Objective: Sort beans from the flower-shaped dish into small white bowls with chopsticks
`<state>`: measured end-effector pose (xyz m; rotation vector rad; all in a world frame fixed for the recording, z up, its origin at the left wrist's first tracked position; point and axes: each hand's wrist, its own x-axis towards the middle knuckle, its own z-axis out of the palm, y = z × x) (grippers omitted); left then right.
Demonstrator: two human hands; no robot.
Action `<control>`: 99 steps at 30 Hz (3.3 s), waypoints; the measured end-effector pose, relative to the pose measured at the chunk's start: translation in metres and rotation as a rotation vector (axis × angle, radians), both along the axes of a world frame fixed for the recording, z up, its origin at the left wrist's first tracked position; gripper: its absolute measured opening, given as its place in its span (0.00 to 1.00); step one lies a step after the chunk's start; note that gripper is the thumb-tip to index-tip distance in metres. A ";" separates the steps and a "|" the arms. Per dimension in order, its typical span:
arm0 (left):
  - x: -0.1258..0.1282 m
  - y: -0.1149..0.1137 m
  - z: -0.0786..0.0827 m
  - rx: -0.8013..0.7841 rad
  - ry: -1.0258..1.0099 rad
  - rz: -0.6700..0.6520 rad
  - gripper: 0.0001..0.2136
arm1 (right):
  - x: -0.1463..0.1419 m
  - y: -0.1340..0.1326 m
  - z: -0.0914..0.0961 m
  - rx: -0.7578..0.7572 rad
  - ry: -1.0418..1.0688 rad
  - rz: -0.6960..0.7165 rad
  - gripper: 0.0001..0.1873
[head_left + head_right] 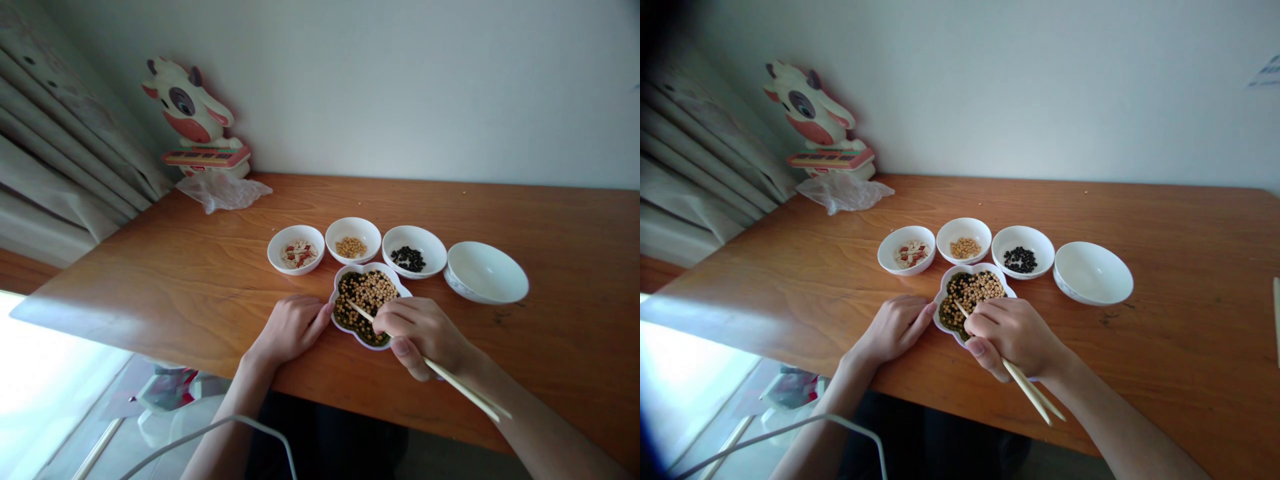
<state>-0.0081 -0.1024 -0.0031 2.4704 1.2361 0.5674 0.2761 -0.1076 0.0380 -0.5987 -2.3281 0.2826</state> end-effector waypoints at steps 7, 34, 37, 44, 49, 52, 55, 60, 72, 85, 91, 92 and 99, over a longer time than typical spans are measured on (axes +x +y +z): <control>0.000 0.000 0.002 -0.006 0.004 -0.001 0.25 | -0.001 -0.004 0.004 0.145 -0.032 0.026 0.35; 0.000 0.000 0.001 0.012 0.010 0.003 0.24 | 0.003 -0.007 0.004 -0.009 0.121 -0.114 0.35; 0.001 0.000 0.002 0.012 0.010 -0.004 0.24 | 0.005 -0.004 -0.002 -0.169 0.236 -0.149 0.31; 0.001 0.007 0.014 0.024 0.050 -0.119 0.22 | 0.022 0.017 0.011 -0.547 0.408 -0.238 0.30; -0.003 0.017 0.021 0.093 0.079 -0.273 0.21 | 0.035 0.043 0.035 -0.797 0.340 -0.250 0.30; -0.005 0.027 0.019 0.169 0.066 -0.397 0.22 | 0.035 0.053 0.049 -0.841 0.325 -0.245 0.30; -0.005 0.039 0.016 0.389 -0.026 -0.550 0.23 | 0.035 0.058 0.059 -0.839 0.423 -0.251 0.30; 0.003 0.054 0.017 0.706 -0.205 -0.787 0.20 | 0.051 0.065 0.062 -0.837 0.461 -0.178 0.28; -0.004 0.054 0.004 0.657 -0.261 -0.753 0.21 | 0.097 0.052 0.039 -0.891 0.547 -0.207 0.17; -0.008 0.054 -0.012 0.279 -0.173 -0.652 0.25 | 0.055 0.052 0.033 -0.663 0.789 -0.333 0.28; -0.010 0.054 -0.007 0.121 -0.156 -0.617 0.25 | 0.049 0.045 0.027 -0.771 0.657 -0.270 0.23; -0.010 0.053 -0.007 0.102 -0.147 -0.611 0.25 | 0.048 0.045 0.027 -0.820 0.654 -0.232 0.23; -0.009 0.052 -0.009 0.037 -0.095 -0.535 0.24 | 0.049 0.051 0.027 -0.980 0.686 -0.059 0.25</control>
